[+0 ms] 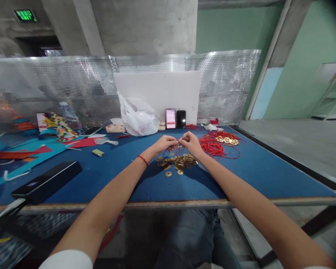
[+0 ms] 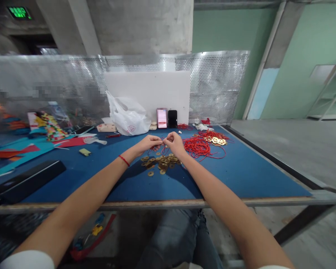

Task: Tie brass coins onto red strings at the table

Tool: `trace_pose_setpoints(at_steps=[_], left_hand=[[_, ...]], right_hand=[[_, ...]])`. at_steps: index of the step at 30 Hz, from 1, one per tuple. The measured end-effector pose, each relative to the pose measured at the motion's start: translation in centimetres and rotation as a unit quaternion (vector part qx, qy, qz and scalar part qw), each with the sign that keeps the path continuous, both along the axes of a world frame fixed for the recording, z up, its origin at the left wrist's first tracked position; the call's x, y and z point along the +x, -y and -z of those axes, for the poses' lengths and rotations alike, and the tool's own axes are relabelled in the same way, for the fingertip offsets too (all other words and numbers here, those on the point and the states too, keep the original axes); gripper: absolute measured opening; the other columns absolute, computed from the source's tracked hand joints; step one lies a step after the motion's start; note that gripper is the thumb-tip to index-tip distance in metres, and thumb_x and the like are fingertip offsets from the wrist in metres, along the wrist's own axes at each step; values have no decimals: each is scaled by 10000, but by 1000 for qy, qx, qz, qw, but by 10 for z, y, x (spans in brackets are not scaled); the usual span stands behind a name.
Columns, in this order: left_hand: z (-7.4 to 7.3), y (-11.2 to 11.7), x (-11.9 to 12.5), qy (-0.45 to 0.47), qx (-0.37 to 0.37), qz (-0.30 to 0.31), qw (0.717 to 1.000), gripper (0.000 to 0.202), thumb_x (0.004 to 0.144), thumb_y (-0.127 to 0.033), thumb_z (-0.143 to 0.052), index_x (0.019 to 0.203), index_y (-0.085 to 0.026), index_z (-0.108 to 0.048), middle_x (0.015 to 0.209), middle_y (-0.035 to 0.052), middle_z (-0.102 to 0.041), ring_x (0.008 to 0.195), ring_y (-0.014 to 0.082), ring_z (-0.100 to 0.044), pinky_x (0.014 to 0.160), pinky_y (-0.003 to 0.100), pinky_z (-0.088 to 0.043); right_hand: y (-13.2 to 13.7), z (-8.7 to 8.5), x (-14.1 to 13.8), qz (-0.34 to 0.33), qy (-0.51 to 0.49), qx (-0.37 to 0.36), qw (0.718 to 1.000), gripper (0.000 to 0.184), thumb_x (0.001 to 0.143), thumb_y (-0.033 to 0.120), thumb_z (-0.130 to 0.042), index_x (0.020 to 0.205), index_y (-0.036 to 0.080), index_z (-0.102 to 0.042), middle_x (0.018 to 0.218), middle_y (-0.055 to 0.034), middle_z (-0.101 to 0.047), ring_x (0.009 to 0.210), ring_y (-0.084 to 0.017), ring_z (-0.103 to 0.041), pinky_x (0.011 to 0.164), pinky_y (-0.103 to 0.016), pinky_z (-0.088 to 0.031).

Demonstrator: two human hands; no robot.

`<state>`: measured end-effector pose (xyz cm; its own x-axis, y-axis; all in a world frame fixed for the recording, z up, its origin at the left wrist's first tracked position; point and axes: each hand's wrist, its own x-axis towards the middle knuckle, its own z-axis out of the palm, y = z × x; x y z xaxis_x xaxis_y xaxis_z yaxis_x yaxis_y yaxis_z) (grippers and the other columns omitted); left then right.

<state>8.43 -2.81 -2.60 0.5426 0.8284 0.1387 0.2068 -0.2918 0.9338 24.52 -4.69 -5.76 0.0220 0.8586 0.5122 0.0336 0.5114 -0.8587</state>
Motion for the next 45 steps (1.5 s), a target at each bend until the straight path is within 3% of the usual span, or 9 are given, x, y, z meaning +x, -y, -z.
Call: trace_pose_setpoints(at_steps=[7, 16, 22, 28, 36, 38, 40, 42, 45], left_hand=[[1, -1, 0, -6, 26, 1, 1000, 239, 706, -356, -668, 673, -123, -628, 552, 0, -559, 506, 99, -497, 514, 232, -394], [12, -6, 5, 44, 67, -30, 996, 211, 701, -323, -620, 605, -145, -562, 498, -36, -505, 469, 78, -446, 494, 213, -341], [6, -6, 0, 109, 1, -9, 994, 177, 702, -307, -637, 654, -147, -580, 501, -42, -501, 463, 72, -441, 479, 203, -337], [3, 1, 3, 191, -81, -5, 978, 225, 677, -321, -720, 733, -139, -601, 598, -35, -530, 485, 57, -443, 455, 189, -342], [4, 4, 4, 158, -70, -29, 984, 330, 727, -418, -686, 896, -135, -673, 511, -41, -476, 406, 63, -398, 369, 204, -210], [4, 4, 4, 162, -61, -44, 984, 322, 725, -415, -681, 879, -132, -683, 497, -44, -466, 409, 61, -390, 384, 203, -224], [4, 3, 4, 175, -44, -74, 981, 312, 711, -407, -686, 859, -131, -692, 487, -48, -455, 420, 59, -383, 403, 200, -240], [4, 2, 4, 193, -27, -102, 976, 313, 688, -408, -696, 832, -129, -696, 479, -53, -441, 433, 58, -375, 419, 196, -250], [5, 0, 4, 197, -12, -138, 971, 316, 664, -415, -699, 805, -132, -693, 465, -59, -429, 427, 58, -359, 419, 195, -241]], right_hand=[[3, -2, -1, -28, -53, -76, 995, 365, 592, 353, -710, 762, 227, -413, 583, 77, -558, 603, -129, -600, 608, -273, -479], [7, -6, 2, -67, -106, -129, 984, 474, 520, 377, -805, 816, 206, -476, 644, 40, -638, 617, -122, -618, 633, -273, -495], [6, -14, 9, -75, -76, -81, 991, 473, 487, 410, -818, 827, 181, -582, 652, 36, -621, 571, -108, -571, 592, -273, -488], [5, -10, 6, -54, -71, -65, 994, 433, 509, 438, -801, 766, 192, -555, 581, 55, -580, 513, -91, -517, 554, -255, -457], [4, 0, -4, -80, -33, -90, 992, 337, 570, 385, -729, 724, 203, -490, 581, 50, -573, 529, -103, -517, 563, -257, -440], [5, -1, -3, -36, 25, -64, 997, 235, 605, 312, -679, 699, 201, -494, 591, 40, -558, 568, -118, -522, 603, -270, -444], [8, -4, 0, 68, 100, 4, 993, 136, 644, 247, -620, 698, 202, -503, 659, 17, -572, 635, -139, -531, 658, -288, -446], [14, -7, 2, 177, 177, 96, 963, 51, 702, 196, -549, 752, 202, -539, 787, -17, -601, 732, -161, -544, 722, -304, -438], [25, -11, 1, 189, 277, 181, 925, 154, 777, 155, -473, 861, 204, -592, 929, -46, -620, 792, -169, -563, 739, -294, -429]])
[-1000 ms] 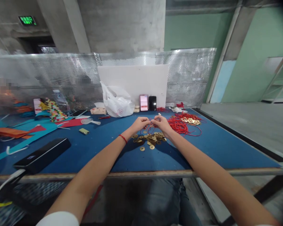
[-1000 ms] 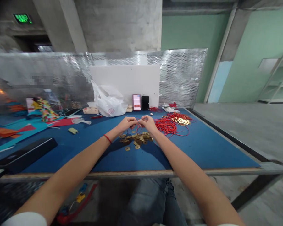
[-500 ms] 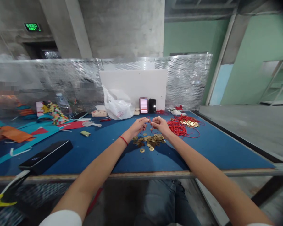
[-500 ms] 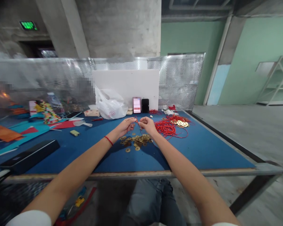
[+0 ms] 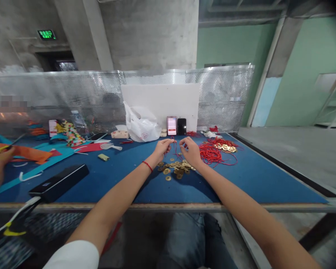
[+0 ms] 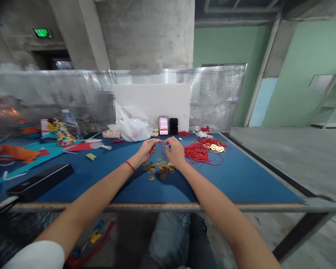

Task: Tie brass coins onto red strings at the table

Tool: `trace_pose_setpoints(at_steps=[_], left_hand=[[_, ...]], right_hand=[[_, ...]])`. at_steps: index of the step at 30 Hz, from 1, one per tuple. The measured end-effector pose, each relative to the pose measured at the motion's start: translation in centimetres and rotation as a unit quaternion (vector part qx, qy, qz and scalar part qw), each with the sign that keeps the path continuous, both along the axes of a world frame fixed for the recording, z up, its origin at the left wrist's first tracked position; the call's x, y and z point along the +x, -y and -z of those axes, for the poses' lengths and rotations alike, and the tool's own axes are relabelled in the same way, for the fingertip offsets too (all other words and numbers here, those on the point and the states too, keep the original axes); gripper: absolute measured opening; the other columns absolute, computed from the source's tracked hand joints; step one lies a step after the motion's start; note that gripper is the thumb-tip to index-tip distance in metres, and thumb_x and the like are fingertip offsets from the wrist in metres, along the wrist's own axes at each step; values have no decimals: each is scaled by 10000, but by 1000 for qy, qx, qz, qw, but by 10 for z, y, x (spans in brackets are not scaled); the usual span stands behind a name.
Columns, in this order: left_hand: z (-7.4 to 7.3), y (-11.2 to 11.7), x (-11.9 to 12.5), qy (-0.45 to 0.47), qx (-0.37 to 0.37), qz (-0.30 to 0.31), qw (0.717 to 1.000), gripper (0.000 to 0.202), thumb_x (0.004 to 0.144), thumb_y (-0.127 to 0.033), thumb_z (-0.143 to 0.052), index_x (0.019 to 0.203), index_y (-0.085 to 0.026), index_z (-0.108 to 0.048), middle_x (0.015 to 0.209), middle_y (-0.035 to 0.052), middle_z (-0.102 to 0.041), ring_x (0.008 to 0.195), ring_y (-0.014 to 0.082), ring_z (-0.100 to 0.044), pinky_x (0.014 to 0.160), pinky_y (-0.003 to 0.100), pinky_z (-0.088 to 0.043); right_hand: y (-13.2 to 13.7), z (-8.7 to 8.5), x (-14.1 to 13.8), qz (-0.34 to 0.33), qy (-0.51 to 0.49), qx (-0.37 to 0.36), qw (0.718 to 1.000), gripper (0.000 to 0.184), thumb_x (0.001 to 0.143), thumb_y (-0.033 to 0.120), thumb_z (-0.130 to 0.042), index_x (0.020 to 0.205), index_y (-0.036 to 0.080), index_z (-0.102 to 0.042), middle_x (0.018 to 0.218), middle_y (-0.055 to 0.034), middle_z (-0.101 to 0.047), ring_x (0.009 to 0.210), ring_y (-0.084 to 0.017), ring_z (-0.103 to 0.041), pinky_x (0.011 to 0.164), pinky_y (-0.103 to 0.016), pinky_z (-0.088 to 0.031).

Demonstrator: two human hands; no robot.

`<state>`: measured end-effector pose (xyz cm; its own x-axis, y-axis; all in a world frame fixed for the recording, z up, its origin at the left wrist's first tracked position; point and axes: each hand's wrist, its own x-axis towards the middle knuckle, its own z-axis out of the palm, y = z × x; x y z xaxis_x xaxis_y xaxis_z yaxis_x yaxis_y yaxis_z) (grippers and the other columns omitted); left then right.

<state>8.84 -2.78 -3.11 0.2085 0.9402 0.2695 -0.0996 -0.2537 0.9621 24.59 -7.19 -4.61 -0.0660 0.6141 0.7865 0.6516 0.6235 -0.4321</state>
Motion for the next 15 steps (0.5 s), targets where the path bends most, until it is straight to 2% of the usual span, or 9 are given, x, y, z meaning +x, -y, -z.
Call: trace_pose_setpoints(at_steps=[3, 6, 9, 11, 13, 15], left_hand=[[2, -1, 0, -23, -7, -27, 999, 300, 668, -408, -681, 803, -140, -690, 458, -57, -436, 411, 64, -356, 409, 202, -229], [3, 0, 0, -49, -3, -45, 998, 298, 674, -410, -671, 801, -142, -697, 453, -55, -432, 403, 66, -341, 401, 208, -200], [3, 0, 0, -44, 26, -59, 997, 275, 660, -392, -674, 748, -132, -699, 462, -46, -448, 427, 61, -345, 420, 204, -209], [3, 0, 0, -35, 30, -64, 997, 255, 651, -374, -673, 721, -129, -698, 468, -39, -463, 440, 61, -347, 430, 203, -215], [3, -1, 0, -32, 22, -57, 998, 248, 646, -367, -673, 716, -130, -699, 465, -37, -465, 439, 64, -340, 430, 208, -207], [3, 0, 0, -40, 16, -40, 998, 255, 650, -371, -673, 727, -131, -706, 445, -43, -442, 432, 68, -331, 428, 213, -199]], right_hand=[[7, 0, -6, -52, 114, -21, 992, 227, 824, 154, -458, 967, 226, -619, 1044, -50, -635, 853, -180, -597, 741, -288, -438], [8, 3, -10, -29, 174, -56, 983, 293, 840, 143, -456, 1075, 225, -612, 1191, -71, -609, 1011, -214, -596, 812, -308, -446], [6, 6, -10, 8, 174, -88, 981, 305, 847, 147, -461, 1107, 210, -608, 1218, -88, -601, 1057, -228, -596, 840, -321, -459], [4, 8, -8, 3, 169, -102, 980, 295, 837, 156, -486, 1088, 222, -625, 1268, -81, -581, 1074, -229, -597, 860, -329, -466], [0, 9, -6, -28, 157, -124, 979, 286, 806, 150, -524, 1052, 226, -650, 1349, -73, -535, 1112, -231, -585, 904, -345, -460], [-4, 10, -6, -82, 134, -164, 974, 298, 766, 132, -556, 1027, 217, -670, 1323, -71, -567, 1113, -230, -586, 937, -363, -452]])
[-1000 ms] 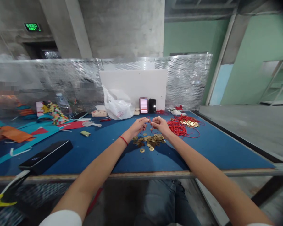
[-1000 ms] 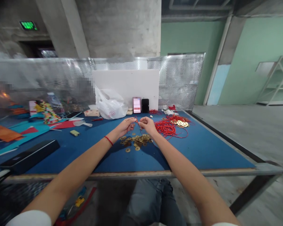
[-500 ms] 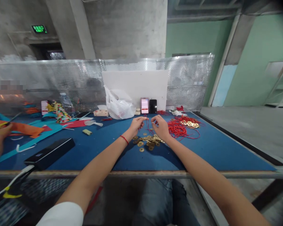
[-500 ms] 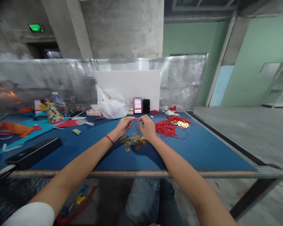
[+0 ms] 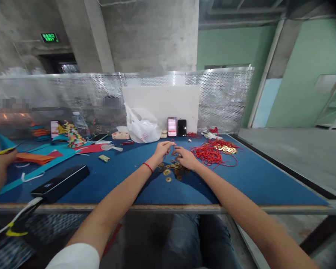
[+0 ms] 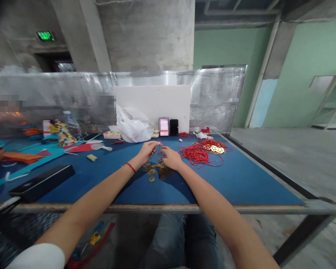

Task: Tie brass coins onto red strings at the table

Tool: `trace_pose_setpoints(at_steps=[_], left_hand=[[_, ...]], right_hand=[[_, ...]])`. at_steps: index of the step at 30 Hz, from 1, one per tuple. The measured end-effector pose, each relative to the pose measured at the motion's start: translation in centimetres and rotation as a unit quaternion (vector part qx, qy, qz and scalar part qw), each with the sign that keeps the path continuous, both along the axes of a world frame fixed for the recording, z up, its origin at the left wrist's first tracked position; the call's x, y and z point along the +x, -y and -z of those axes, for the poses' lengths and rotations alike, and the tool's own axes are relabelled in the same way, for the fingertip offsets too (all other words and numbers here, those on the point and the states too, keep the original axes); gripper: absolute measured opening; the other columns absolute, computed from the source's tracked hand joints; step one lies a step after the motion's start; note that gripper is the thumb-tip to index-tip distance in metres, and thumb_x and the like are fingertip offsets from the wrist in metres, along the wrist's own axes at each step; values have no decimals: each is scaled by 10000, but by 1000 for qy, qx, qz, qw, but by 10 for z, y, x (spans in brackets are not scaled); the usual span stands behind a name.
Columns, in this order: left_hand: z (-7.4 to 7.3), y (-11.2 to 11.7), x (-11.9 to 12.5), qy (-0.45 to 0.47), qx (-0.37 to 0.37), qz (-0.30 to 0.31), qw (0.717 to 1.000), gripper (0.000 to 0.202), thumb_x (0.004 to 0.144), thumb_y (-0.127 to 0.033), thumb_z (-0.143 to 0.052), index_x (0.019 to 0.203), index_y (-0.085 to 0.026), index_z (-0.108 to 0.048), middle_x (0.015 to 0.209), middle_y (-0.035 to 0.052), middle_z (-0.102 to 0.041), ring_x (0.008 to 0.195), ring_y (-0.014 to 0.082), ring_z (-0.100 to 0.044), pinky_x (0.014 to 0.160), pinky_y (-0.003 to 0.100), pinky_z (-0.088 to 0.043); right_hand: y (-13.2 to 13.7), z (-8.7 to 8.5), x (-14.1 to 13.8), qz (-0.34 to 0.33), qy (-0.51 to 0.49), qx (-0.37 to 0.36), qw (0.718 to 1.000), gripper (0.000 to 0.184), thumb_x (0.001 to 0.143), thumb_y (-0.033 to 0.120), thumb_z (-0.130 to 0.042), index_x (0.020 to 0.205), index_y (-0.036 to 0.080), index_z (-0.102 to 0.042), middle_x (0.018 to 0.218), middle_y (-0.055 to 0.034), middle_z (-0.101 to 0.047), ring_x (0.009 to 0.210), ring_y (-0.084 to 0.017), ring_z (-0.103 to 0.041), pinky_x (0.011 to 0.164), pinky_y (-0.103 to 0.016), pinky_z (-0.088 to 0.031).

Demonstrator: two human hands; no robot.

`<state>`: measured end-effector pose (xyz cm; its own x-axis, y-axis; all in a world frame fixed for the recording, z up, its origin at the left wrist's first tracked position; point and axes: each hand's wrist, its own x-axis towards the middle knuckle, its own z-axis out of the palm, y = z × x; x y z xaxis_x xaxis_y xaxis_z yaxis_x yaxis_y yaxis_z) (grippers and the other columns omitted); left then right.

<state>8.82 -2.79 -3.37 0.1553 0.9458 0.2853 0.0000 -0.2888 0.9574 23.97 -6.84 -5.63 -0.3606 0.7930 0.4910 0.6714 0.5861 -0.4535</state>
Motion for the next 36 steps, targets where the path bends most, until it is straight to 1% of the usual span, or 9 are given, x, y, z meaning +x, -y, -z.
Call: trace_pose_setpoints(at_steps=[4, 6, 9, 14, 22, 26, 28, 33, 36], left_hand=[[-3, 4, 0, -4, -8, 8, 1000, 230, 667, -345, -659, 723, -128, -710, 439, -48, -423, 436, 68, -327, 427, 211, -193], [-4, 5, -1, 12, -16, -16, 1000, 193, 668, -311, -647, 704, -129, -704, 444, -46, -434, 438, 68, -328, 426, 210, -190], [-5, 1, -4, 48, -26, -64, 996, 153, 664, -268, -627, 666, -129, -691, 464, -35, -468, 443, 65, -331, 428, 211, -199], [1, -8, -9, 76, -25, -110, 991, 131, 658, -231, -615, 647, -122, -688, 534, -6, -553, 454, 63, -338, 428, 217, -203], [8, -13, -10, 42, -14, -105, 993, 139, 671, -238, -622, 680, -123, -700, 549, -10, -560, 446, 65, -328, 434, 224, -211], [8, -12, -11, 19, -1, -118, 993, 113, 656, -215, -630, 639, -122, -690, 470, -39, -482, 444, 67, -313, 454, 231, -217], [8, -11, -10, 10, 0, -119, 993, 106, 654, -202, -625, 632, -121, -690, 455, -47, -462, 443, 67, -310, 459, 233, -216], [8, -8, -8, -21, -10, -93, 995, 127, 659, -214, -612, 642, -121, -697, 425, -56, -418, 429, 71, -303, 450, 239, -193], [8, -7, -7, -52, -2, -89, 995, 135, 653, -238, -632, 616, -121, -689, 398, -64, -380, 422, 72, -292, 453, 244, -181]], right_hand=[[-6, 1, -1, -73, -92, -115, 986, 350, 699, 101, -562, 1008, 198, -694, 1069, -53, -702, 934, -205, -640, 817, -343, -510], [-7, -1, 0, -76, -149, -155, 974, 360, 680, 105, -540, 990, 184, -704, 1070, -64, -704, 849, -194, -643, 648, -288, -522], [-6, -5, 4, -98, -222, -181, 953, 374, 700, 167, -514, 1024, 185, -701, 1068, -67, -708, 811, -185, -631, 459, -212, -443], [2, -15, 10, -148, -307, -150, 928, 311, 699, 228, -569, 971, 199, -716, 1012, -52, -729, 701, -139, -599, 489, -214, -440], [17, -31, 12, -169, -401, -115, 893, 342, 656, 259, -702, 996, 219, -721, 993, -57, -737, 730, -150, -622, 569, -253, -464], [17, -37, 18, -184, -443, -107, 871, 362, 699, 265, -637, 1052, 239, -712, 1101, -53, -713, 484, -58, -443, 573, -272, -470], [16, -38, 21, -171, -452, -88, 871, 370, 707, 271, -620, 1065, 238, -706, 1127, -57, -704, 449, -47, -388, 578, -283, -479], [12, -41, 22, -71, -442, -4, 894, 341, 733, 370, -657, 1017, 189, -707, 1004, -82, -735, 693, -135, -601, 566, -253, -461], [11, -42, 24, -10, -457, 42, 888, 310, 759, 415, -630, 920, 164, -716, 846, -74, -740, 723, -155, -613, 546, -240, -432]])
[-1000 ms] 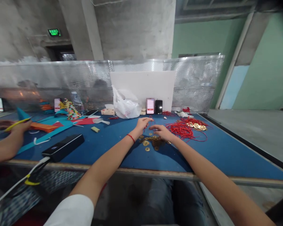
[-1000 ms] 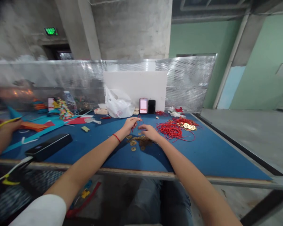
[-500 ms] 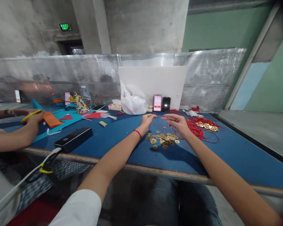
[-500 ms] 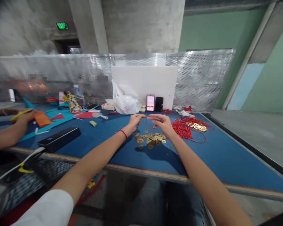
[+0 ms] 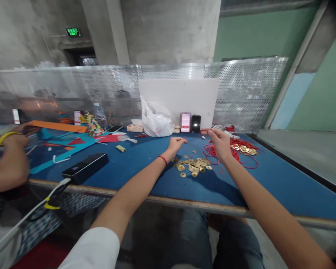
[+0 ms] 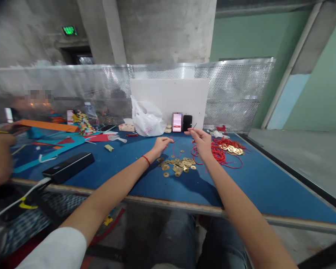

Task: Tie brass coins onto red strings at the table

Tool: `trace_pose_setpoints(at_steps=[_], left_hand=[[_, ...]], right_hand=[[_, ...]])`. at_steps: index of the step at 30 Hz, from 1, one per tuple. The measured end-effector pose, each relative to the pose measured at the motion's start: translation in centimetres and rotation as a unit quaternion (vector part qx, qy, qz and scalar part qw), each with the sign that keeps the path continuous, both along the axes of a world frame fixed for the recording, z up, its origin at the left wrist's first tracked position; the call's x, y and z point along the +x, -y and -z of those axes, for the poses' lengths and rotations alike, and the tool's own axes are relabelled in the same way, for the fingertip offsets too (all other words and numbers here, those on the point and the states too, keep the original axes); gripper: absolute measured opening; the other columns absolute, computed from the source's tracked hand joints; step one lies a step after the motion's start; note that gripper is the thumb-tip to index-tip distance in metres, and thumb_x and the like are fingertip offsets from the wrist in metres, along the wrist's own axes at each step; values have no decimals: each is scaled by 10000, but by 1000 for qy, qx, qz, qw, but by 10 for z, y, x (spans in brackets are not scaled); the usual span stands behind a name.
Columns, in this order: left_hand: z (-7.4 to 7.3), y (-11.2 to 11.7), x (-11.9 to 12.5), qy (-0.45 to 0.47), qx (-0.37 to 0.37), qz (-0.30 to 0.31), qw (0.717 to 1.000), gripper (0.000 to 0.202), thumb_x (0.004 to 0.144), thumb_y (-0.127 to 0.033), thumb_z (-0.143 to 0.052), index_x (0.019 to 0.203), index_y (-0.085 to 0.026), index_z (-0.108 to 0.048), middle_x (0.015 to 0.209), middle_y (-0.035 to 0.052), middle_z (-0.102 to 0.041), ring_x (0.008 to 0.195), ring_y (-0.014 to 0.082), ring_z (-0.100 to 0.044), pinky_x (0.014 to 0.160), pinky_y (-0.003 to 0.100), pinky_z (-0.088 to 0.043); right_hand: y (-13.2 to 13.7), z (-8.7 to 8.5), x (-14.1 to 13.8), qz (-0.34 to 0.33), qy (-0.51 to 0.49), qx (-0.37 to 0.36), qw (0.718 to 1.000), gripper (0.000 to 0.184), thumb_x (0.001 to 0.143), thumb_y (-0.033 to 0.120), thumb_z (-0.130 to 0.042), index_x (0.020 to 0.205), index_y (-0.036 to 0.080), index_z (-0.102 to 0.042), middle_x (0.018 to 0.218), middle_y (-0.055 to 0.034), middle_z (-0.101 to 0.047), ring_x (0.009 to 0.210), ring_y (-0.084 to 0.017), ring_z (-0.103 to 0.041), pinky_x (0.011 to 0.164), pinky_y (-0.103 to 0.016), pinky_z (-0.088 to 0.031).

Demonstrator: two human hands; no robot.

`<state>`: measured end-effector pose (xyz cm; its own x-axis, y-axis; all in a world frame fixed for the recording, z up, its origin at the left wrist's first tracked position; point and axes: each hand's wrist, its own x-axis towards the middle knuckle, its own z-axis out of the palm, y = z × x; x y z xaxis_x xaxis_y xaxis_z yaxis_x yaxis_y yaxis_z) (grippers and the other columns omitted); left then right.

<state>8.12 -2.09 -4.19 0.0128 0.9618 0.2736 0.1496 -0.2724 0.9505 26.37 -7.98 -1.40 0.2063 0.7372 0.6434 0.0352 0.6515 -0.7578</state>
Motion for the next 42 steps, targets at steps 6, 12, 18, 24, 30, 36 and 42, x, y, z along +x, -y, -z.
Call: trace_pose_setpoints(at_steps=[6, 12, 18, 24, 30, 36, 42], left_hand=[[-5, 4, 3, -47, 59, 43, 996, 157, 650, -255, -639, 618, -117, -707, 406, -58, -406, 445, 73, -313, 483, 242, -231], [-9, 7, 8, -62, 96, 85, 990, 168, 658, -269, -644, 620, -120, -712, 436, -30, -486, 483, 92, -398, 516, 241, -302], [-8, 8, 10, -64, 111, 88, 988, 163, 665, -271, -658, 623, -120, -701, 453, -29, -501, 492, 92, -411, 514, 234, -314], [-8, 6, 11, -100, 146, 88, 980, 171, 692, -270, -645, 620, -120, -687, 549, -1, -580, 558, 106, -460, 557, 234, -341], [-12, 11, 13, -144, 186, 143, 961, 206, 728, -306, -615, 646, -122, -659, 601, 2, -575, 571, 100, -438, 567, 232, -330], [-11, 16, 16, -166, 139, 180, 959, 178, 718, -283, -574, 672, -126, -644, 510, -37, -468, 479, 86, -373, 495, 231, -274], [-8, 14, 17, -192, 166, 191, 948, 177, 701, -266, -566, 605, -128, -619, 526, -25, -494, 507, 91, -404, 500, 223, -279]], right_hand=[[-7, 4, 4, 33, 52, -48, 997, 316, 751, 437, -595, 732, 144, -715, 549, -10, -605, 483, -100, -445, 481, -244, -324], [-13, 16, -5, -26, 199, -102, 974, 239, 679, 358, -609, 581, 155, -688, 467, 8, -550, 500, -107, -468, 554, -257, -348], [-12, 19, -8, -46, 210, -165, 962, 191, 638, 281, -598, 510, 154, -658, 430, 4, -544, 475, -110, -481, 557, -254, -373], [-18, 27, -8, -47, 205, -161, 964, 200, 670, 278, -604, 509, 169, -651, 452, 2, -572, 494, -124, -517, 581, -252, -410], [-11, 28, -5, 134, 330, -55, 933, 282, 837, 387, -543, 730, 196, -720, 645, -31, -673, 626, -161, -563, 576, -258, -344], [-1, 23, -8, 206, 388, -32, 898, 255, 895, 359, -516, 829, 235, -728, 832, -51, -703, 756, -189, -593, 629, -274, -343], [-2, 25, -11, 212, 428, -7, 879, 220, 894, 311, -516, 846, 232, -715, 860, -55, -689, 793, -195, -587, 644, -278, -336]])
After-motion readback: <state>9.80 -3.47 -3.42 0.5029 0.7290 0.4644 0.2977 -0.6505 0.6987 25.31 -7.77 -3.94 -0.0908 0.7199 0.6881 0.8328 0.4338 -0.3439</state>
